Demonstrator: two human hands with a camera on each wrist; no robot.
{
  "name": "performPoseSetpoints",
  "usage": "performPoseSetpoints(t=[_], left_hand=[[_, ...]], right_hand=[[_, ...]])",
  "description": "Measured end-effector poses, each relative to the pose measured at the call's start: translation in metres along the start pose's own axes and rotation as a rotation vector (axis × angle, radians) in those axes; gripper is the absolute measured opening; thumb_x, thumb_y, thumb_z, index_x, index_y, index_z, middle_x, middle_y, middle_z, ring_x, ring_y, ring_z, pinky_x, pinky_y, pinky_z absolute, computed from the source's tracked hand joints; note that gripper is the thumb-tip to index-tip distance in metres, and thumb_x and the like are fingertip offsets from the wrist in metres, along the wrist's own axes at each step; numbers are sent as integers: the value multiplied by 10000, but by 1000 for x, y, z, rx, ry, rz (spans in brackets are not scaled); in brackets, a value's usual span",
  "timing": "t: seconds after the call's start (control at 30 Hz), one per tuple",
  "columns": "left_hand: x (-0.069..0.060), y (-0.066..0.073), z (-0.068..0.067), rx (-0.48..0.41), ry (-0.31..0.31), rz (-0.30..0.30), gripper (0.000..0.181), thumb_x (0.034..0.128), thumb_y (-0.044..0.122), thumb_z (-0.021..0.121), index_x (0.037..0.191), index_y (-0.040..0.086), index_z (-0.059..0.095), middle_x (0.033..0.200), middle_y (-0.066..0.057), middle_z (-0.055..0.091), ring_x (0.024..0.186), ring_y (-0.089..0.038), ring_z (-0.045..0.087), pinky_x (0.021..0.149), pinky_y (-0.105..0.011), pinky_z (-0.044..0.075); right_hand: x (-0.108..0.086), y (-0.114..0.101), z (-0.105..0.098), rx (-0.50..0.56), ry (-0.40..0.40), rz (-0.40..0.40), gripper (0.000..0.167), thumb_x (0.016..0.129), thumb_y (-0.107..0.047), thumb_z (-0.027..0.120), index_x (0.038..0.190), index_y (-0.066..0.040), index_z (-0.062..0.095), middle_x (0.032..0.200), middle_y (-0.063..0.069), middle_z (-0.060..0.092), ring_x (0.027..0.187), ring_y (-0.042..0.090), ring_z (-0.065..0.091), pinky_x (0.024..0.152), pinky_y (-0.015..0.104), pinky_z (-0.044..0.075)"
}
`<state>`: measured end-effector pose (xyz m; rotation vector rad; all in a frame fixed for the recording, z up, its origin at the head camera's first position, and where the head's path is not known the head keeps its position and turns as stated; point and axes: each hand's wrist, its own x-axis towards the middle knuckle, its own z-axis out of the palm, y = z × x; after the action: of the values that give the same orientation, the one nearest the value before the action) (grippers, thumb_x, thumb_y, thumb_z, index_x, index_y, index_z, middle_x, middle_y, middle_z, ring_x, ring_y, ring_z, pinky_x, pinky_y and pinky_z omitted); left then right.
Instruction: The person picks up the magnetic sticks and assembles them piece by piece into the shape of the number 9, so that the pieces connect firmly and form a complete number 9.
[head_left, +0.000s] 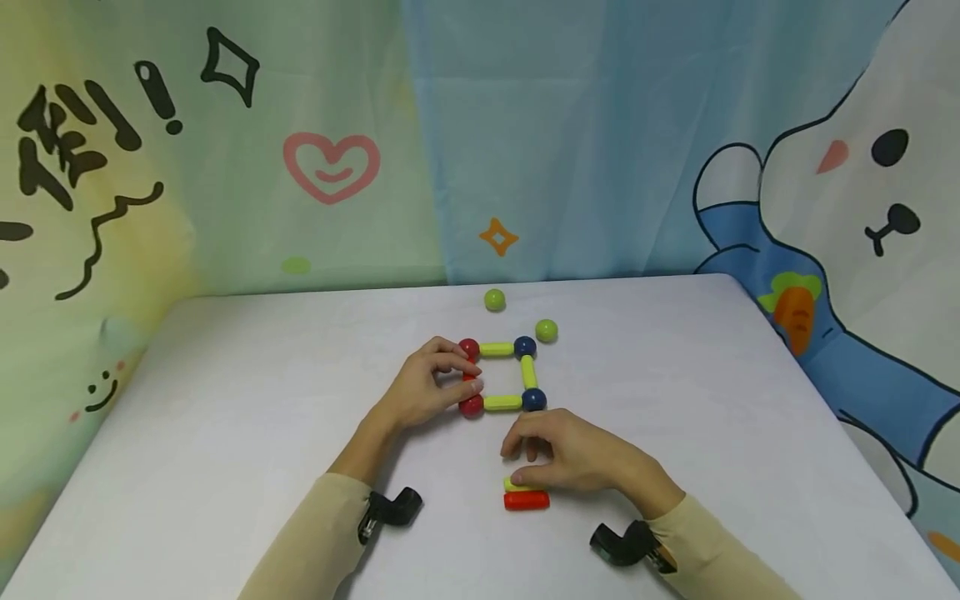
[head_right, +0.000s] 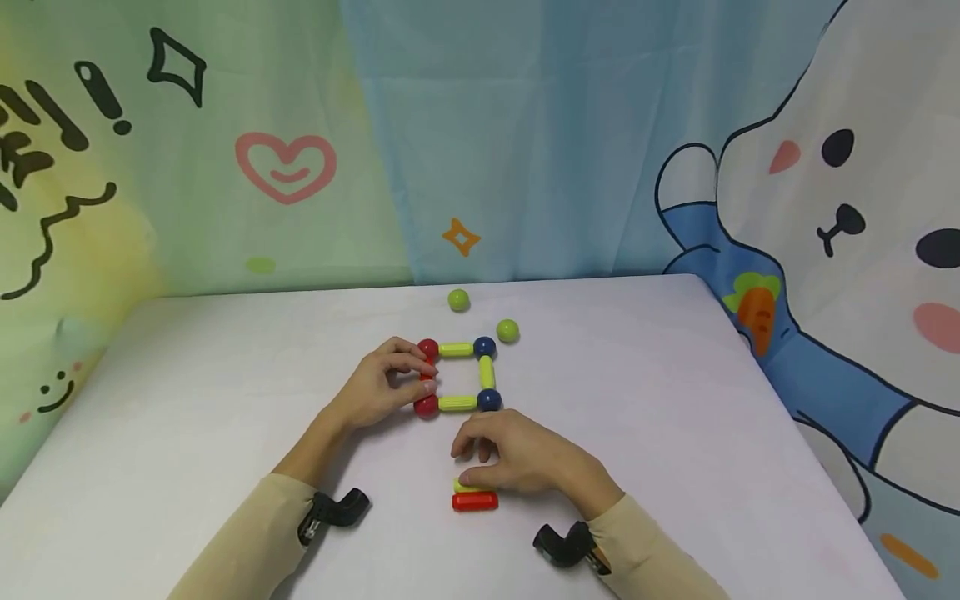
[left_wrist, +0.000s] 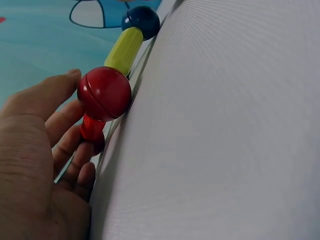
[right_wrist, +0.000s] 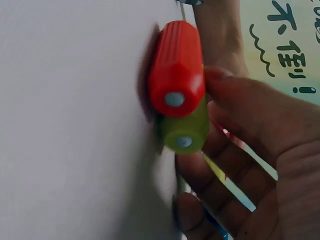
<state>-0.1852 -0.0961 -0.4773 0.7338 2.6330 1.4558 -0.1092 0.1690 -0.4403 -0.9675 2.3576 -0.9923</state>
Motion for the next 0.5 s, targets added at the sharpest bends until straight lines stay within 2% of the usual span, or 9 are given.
performPoseSetpoints(t=[0.2,0.33,0.5], left_hand=[[-1,0,-2,-8,-2,-12,219,860,302,838,1034,171,810,1142,47,593,1085,-139,563,922,-378,476],[-1,0,-2,0,1,1,242,852,305,839,1047,166,803,1154,32,586,1085,-146,559,935,-382,482],[-1,2,1,-4,-12,0,278,857,308,821,1089,159,783,1313,-42,525,1225,-195,511,987,-414,481]], right_hand=[[1,1,-1,23,-30,-12,239,886,-283,820,1100,-230,726,1054,-108,694,899,104,615,798,255,523],[1,3,-2,21,-46,-13,223,895,-279,808,1098,-236,726,1048,-110,694,907,100,619,817,258,529],[-2,6,-5,7,-47,-15,195,919,-261,778,1104,-246,719,1049,-119,687,918,99,620,831,262,531]])
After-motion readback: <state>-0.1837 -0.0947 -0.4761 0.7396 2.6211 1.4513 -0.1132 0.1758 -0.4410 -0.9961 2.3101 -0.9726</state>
